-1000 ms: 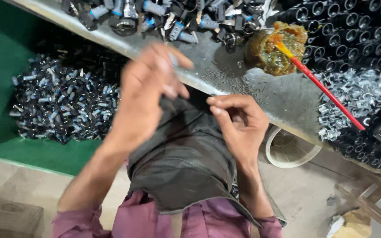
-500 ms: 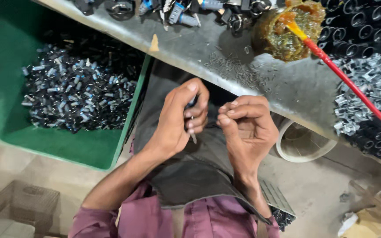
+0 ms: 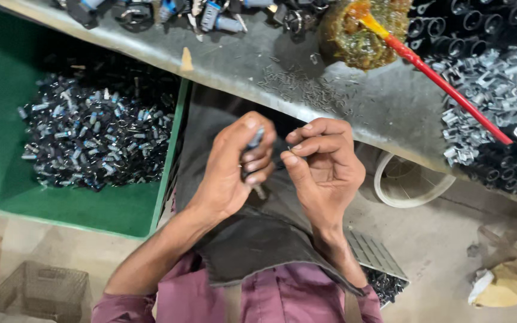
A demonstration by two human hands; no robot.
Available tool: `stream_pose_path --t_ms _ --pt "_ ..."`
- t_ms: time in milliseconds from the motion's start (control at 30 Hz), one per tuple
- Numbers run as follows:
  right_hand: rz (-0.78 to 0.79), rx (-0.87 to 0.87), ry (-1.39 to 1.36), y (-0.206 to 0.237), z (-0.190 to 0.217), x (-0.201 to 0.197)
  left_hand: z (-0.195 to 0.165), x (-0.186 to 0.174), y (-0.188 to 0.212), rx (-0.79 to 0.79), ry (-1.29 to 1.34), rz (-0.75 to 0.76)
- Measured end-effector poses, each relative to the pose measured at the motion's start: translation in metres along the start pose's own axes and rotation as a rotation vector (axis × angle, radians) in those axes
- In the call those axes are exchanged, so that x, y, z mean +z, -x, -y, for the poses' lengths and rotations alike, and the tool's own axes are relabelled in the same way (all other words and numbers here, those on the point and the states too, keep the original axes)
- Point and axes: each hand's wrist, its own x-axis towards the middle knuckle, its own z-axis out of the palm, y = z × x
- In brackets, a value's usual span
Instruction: The person assembles small cylindrical key components by inserting metal pins into them and applying adhesive with a brush. They handle the parts one at a time, occasionally sorting larger batches on the table, and place finished units into a green bin.
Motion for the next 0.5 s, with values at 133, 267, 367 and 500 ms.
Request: stream_pose_path --t_ms 133,267,367,500 --pt "-0.028 0.016 -0.002 0.0 0.001 0.001 -0.003 0.014 0.005 -0.15 -0.09 -0.115" --pt "-0.066 0.005 0.048 0.0 0.002 0.001 -0.006 0.027 0.006 -0.079 -0.199 -0.055" --pt "-0.078 0.011 0.084 0.0 0.004 0.0 -0.006 0.028 0.006 -0.06 -0.246 -0.014" --pt "-0.065 0.007 0.138 0.001 0.005 -0.001 -0.003 0.024 0.007 -0.046 -0.293 -0.008"
